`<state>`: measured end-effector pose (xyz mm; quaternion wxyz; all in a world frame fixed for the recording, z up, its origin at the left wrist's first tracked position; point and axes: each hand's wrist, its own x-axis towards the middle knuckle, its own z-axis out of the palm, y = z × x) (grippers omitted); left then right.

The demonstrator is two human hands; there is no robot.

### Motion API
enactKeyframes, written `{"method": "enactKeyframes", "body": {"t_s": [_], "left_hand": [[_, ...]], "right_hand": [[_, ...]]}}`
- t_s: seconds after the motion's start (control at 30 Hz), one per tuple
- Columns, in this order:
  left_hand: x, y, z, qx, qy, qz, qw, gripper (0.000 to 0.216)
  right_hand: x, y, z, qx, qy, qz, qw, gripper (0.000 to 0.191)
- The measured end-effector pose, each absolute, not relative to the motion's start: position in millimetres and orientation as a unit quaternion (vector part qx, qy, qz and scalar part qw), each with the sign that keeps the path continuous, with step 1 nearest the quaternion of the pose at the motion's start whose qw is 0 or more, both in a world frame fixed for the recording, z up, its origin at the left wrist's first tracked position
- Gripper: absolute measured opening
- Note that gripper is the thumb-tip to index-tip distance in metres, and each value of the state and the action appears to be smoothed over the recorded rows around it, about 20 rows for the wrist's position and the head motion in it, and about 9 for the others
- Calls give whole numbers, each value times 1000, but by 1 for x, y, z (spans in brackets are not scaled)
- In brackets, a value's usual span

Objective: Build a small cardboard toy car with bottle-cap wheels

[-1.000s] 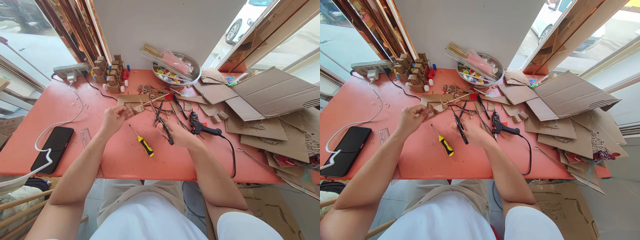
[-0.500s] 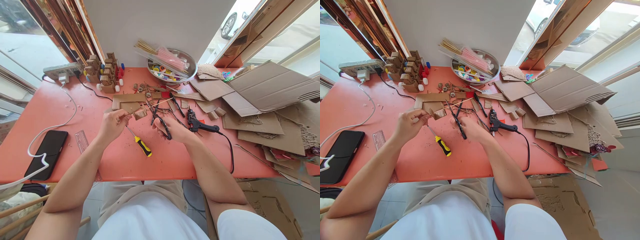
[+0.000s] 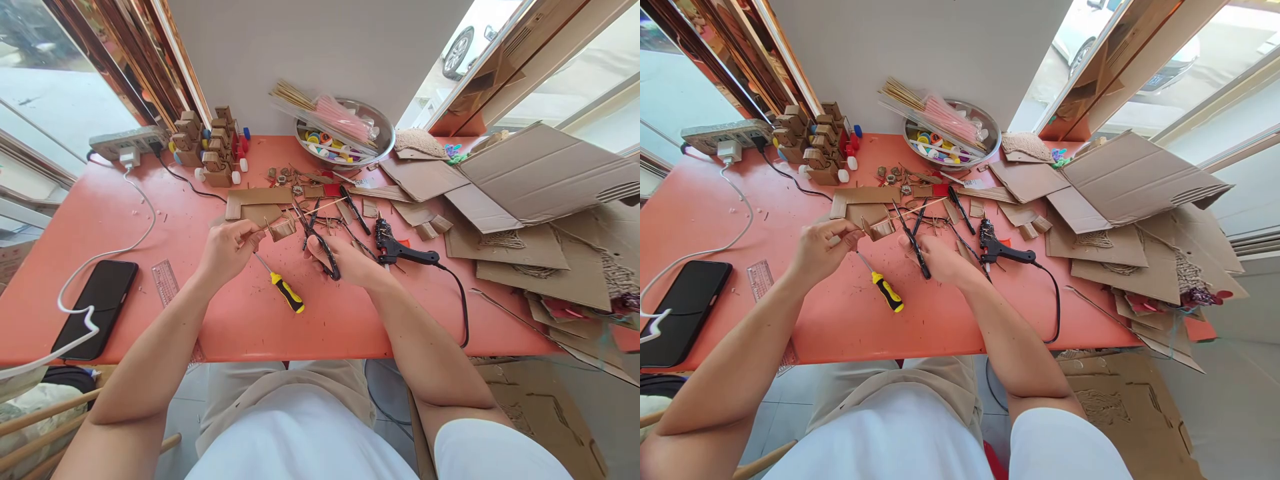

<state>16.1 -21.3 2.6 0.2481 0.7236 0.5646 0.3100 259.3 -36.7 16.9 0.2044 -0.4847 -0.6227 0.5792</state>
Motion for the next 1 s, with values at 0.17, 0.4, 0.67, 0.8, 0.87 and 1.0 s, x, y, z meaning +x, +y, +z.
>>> {"method": "enactKeyframes", "body": {"t_s": [0.17,0.4,0.67,0.8,0.87,1.0], "left_hand": [[16,-20,1,730,554,311,250,24],[16,-15,-8,733,551,306,256,24],[19,-15,-14,742,546,285,264,25],[23,-18,-13,750,538,282,261,24],[25,-19,-13,755,535,282,255,23],[27,-20,-14,762,531,277,247,24]], "right_hand": [[255,-38,17,-502,-576,607,219,63],[246,-34,20,-553,-503,626,222,56],[254,-41,21,-533,-526,626,215,61],[257,-45,25,-551,-523,623,187,61],[258,-45,27,-565,-507,626,179,60],[261,-42,28,-573,-470,649,173,58]]}}
